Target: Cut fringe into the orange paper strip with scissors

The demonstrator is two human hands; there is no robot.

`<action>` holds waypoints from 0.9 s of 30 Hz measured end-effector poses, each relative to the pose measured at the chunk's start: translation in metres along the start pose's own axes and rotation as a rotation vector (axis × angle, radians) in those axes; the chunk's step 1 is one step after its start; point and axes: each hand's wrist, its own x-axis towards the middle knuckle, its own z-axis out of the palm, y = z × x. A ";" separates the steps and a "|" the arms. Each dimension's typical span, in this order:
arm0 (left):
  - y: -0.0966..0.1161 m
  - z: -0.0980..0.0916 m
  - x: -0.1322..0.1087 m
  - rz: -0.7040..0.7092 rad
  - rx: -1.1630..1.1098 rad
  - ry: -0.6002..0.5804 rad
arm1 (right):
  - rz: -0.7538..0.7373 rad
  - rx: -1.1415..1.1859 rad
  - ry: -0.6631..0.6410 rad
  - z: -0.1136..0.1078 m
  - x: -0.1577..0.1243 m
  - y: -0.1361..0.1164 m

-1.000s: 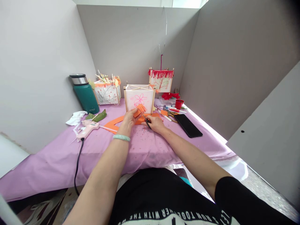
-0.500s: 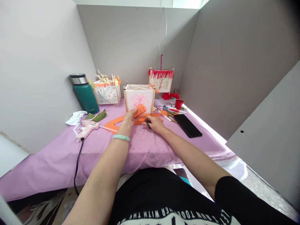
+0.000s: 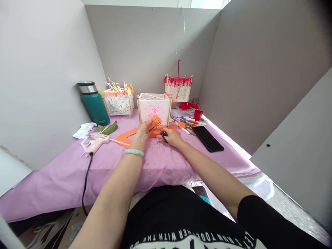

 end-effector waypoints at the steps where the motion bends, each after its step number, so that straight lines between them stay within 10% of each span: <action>1: 0.000 0.000 0.000 0.002 -0.002 -0.001 | 0.001 0.011 -0.002 0.000 0.000 0.000; 27: 0.001 -0.002 0.004 0.021 -0.028 -0.005 | 0.002 0.061 -0.034 -0.005 -0.002 -0.004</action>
